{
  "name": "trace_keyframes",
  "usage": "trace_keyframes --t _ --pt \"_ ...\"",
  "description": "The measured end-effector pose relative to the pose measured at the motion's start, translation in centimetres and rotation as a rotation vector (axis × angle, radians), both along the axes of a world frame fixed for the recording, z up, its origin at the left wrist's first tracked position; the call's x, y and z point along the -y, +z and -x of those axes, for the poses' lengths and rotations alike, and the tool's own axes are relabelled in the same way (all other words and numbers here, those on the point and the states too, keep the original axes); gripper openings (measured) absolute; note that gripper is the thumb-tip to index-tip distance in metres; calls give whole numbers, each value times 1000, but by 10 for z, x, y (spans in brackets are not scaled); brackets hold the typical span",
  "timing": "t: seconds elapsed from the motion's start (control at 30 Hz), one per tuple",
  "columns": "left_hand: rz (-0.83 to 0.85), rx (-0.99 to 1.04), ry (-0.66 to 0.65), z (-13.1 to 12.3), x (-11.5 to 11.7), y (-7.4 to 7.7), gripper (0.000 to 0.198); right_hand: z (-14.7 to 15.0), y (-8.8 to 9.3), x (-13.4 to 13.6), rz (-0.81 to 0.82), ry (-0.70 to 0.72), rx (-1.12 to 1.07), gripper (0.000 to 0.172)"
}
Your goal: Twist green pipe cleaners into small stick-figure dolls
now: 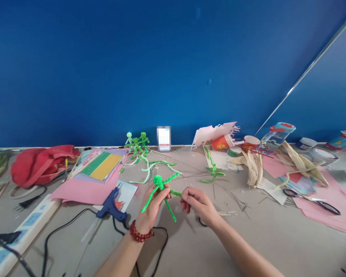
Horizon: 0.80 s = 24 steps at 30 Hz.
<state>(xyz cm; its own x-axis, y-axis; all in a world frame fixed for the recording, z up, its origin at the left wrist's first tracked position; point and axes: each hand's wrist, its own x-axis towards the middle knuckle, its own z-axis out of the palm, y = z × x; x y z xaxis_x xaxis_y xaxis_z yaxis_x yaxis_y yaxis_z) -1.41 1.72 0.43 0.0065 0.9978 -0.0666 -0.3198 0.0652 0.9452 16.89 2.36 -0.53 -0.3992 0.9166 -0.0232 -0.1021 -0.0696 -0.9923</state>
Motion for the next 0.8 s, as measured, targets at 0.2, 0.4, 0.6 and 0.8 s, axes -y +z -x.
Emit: trace_keyframes --t 0.2,0.4,0.6,0.8 --pt "-17 -62 27 1 -1 -5 18 2 2 0 50 16 -36 29" --pt "55 -3 -16 1 -4 -5 23 3 3 -1 145 1 -112 27" --pt "30 24 12 2 -6 -8 21 2 1 -4 202 -8 -145 29" --pt "15 43 -18 2 -8 -7 21 1 -4 -8 219 -44 -162 29"
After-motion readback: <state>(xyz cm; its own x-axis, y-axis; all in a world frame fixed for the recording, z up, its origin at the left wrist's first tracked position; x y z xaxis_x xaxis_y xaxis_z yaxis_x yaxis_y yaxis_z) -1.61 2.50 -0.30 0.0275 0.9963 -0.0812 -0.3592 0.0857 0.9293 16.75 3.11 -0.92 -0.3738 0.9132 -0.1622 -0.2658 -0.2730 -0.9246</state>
